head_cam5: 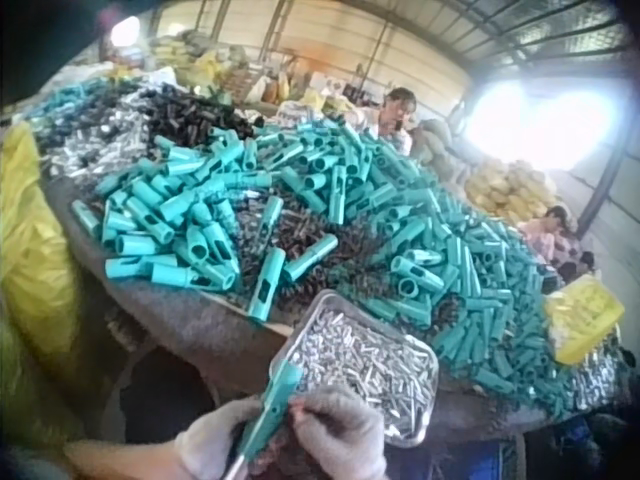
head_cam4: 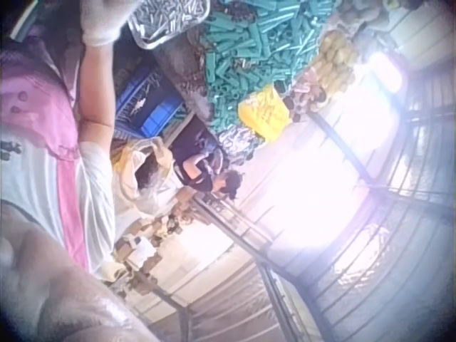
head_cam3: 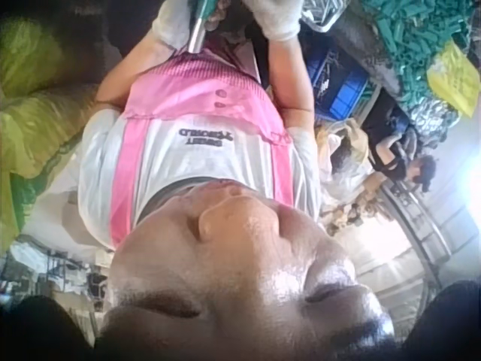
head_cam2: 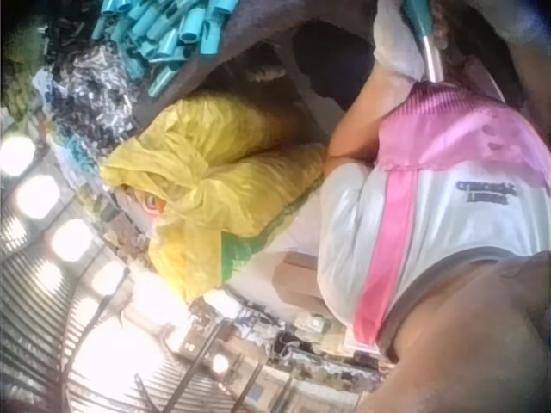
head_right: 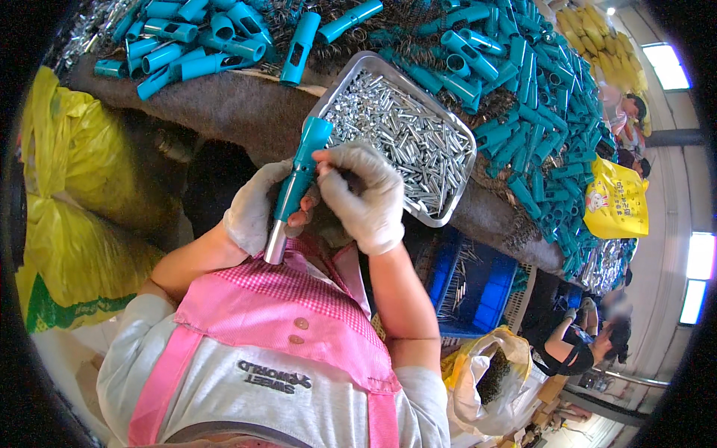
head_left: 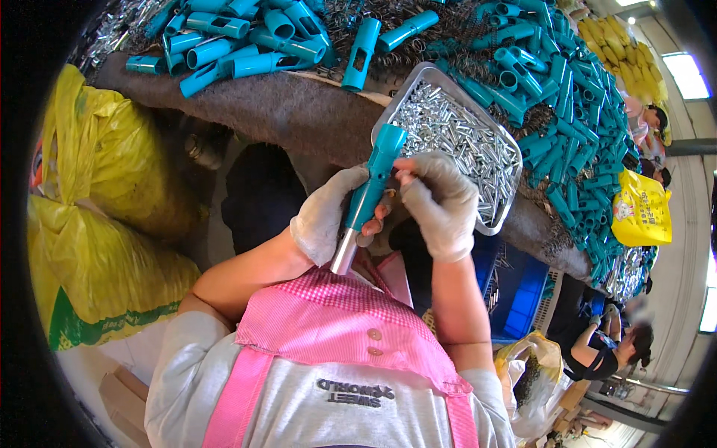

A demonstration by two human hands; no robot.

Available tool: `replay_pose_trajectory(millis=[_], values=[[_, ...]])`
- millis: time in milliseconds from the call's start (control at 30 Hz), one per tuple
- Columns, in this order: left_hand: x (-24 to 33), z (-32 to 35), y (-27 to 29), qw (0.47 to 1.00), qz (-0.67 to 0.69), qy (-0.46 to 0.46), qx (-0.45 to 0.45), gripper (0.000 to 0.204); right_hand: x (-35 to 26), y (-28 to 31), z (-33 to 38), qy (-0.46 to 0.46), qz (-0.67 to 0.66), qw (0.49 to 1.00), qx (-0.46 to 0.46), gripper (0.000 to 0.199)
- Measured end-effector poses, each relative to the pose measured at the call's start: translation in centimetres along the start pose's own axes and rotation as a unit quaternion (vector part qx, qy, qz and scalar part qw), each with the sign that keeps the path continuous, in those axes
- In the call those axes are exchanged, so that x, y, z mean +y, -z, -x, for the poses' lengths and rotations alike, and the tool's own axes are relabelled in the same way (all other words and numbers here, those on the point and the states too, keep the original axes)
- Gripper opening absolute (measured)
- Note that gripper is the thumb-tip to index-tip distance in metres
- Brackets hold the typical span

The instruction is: The user is manually assembling teal plastic pipe connectors by inserting metal pins or springs into them.

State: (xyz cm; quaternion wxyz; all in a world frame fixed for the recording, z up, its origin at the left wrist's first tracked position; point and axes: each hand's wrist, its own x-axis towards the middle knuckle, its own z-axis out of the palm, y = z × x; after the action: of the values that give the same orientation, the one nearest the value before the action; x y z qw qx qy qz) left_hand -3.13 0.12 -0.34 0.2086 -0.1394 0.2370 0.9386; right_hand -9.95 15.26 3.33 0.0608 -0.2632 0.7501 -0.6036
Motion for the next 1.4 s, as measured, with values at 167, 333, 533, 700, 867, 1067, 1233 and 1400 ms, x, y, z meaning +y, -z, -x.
replay_pose_trajectory(millis=[167,333,533,700,867,1067,1233,1400], values=[[-0.5,0.5,-1.0,1.0,0.015,0.0,0.001,0.033,-1.0,-2.1,1.9,-0.089,-0.194,0.976,0.052,0.016],[-1.0,0.3,-1.3,0.999,0.028,-0.034,-0.009,0.028,0.1,-3.1,3.1,-0.108,-0.172,0.976,0.073,0.021],[-2.1,0.1,-0.5,0.985,-0.079,-0.15,0.019,0.03,0.3,-3.4,3.4,-0.241,-0.365,0.89,0.127,0.011],[-2.2,-0.1,0.0,0.931,-0.262,-0.249,0.037,0.035,1.8,-4.1,3.5,-0.231,-0.317,0.907,0.152,0.008],[-1.6,0.2,0.6,0.912,-0.325,-0.239,0.079,0.036,2.0,-2.1,2.4,-0.06,-0.051,0.997,0.022,0.013],[-0.9,0.8,0.7,0.995,-0.067,-0.065,0.036,0.029,2.5,2.8,-4.4,0.029,0.413,0.909,-0.035,0.019],[-0.5,1.2,0.4,0.991,-0.049,-0.079,0.094,0.027,1.4,2.7,-6.1,0.055,0.438,0.893,-0.086,0.015],[0.5,0.6,0.7,0.996,-0.037,-0.074,0.044,0.035,2.2,3.9,-5.8,0.016,0.382,0.924,0.002,0.014]])
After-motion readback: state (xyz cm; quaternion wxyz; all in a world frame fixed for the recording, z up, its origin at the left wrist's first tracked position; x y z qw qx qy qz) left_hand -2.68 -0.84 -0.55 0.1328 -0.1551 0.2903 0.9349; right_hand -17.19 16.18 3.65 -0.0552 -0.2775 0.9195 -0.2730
